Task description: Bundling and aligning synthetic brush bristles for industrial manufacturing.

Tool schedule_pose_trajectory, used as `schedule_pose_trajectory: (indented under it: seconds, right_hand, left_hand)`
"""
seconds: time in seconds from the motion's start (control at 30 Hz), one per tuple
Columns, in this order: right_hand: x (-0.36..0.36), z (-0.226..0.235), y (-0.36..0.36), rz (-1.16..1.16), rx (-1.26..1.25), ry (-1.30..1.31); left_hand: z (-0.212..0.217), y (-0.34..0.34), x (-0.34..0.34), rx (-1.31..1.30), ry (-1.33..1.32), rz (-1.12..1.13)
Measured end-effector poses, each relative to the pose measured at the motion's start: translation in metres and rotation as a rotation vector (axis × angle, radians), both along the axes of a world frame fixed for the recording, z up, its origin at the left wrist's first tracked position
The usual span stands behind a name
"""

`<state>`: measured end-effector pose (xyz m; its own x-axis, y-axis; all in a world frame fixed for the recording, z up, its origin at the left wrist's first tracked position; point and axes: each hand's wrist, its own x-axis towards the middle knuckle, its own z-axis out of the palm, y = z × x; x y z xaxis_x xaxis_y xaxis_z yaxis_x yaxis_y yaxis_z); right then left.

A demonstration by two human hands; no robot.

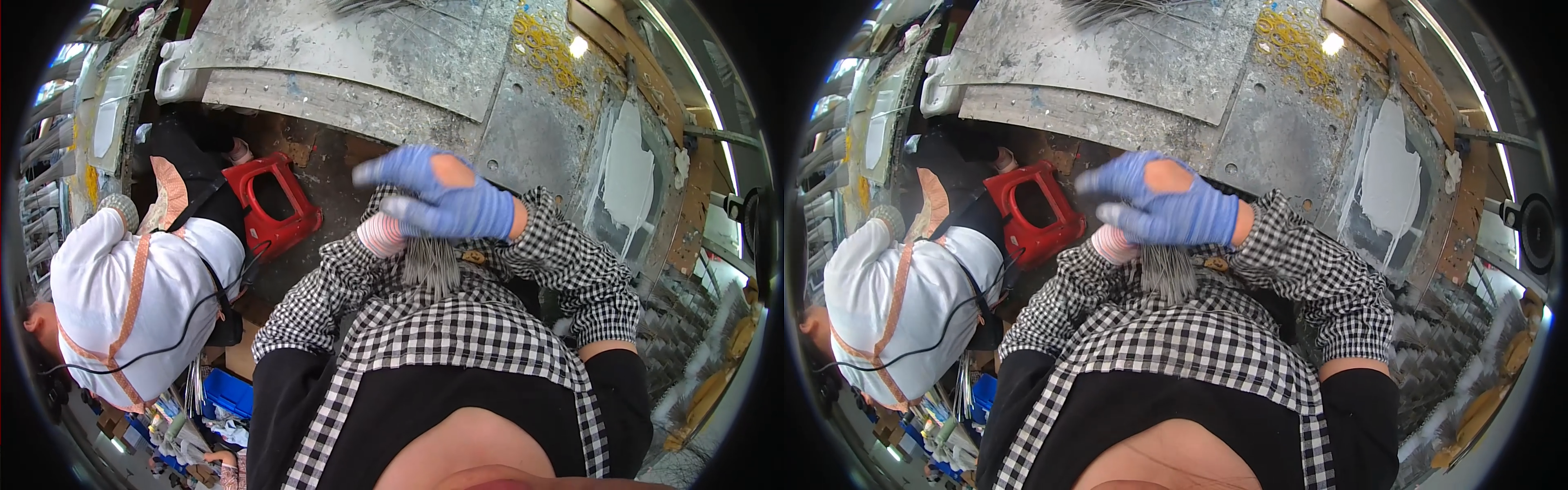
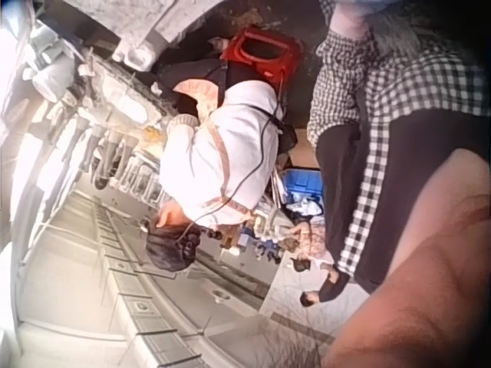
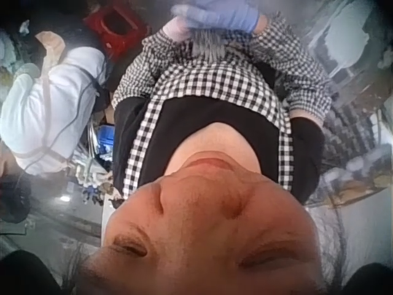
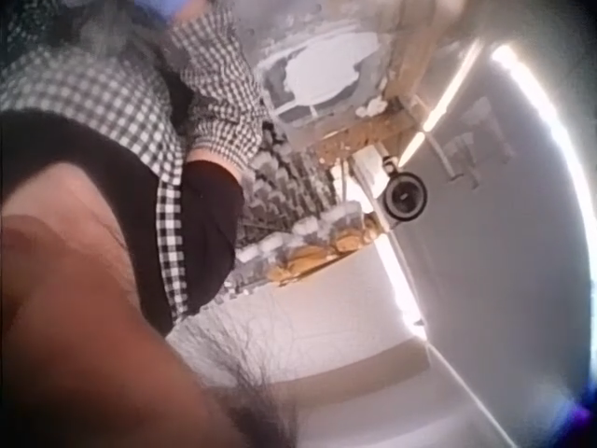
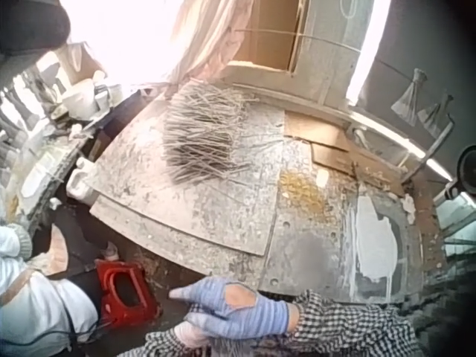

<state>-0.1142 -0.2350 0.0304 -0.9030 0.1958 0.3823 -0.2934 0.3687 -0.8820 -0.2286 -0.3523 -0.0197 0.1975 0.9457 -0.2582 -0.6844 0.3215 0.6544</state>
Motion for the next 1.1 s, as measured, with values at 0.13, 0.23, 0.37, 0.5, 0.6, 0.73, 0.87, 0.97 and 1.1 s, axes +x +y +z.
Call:
schedule_pose_trajectory:
  seconds: [0.13, 0.23, 0.37, 0.5, 0.6, 0.73, 0.87, 0.97, 1.1]
  right_hand:
    - [0.035, 0.028, 0.029, -0.338, -0.408, -0.145]
    - [0.055, 0.029, 0.029, -0.461, -0.07, -0.214]
    - [0.065, 0.026, 0.011, -0.547, 0.206, -0.312]
    - [0.081, 0.011, 0.017, -0.762, 0.379, -0.323]
    - [0.091, 0.017, 0.019, -0.772, 0.346, -0.282]
    - [0.107, 0.016, 0.013, -0.903, 0.178, -0.404]
    - [0.116, 0.004, 0.012, -0.828, 0.297, -0.384]
    - [0.143, 0.01, 0.009, -0.723, 0.268, -0.46]
    - [0.207, 0.004, 0.011, -0.667, 0.295, -0.447]
  left_hand:
    - [0.029, 0.023, -0.021, 0.044, 0.089, 0.143]
    - [0.049, 0.042, -0.035, 0.168, 0.244, 0.403]
    - [0.074, 0.072, -0.02, 0.285, 0.437, 0.537]
    - [0.083, 0.099, -0.004, 0.366, 0.457, 0.496]
    - [0.087, 0.109, 0.004, 0.316, 0.381, 0.515]
    - [0.088, 0.118, 0.005, 0.256, 0.265, 0.586]
    - [0.082, 0.126, 0.006, 0.206, 0.156, 0.591]
    - [0.079, 0.124, -0.019, 0.197, -0.009, 0.599]
    - [0.075, 0.12, -0.053, 0.202, -0.053, 0.588]
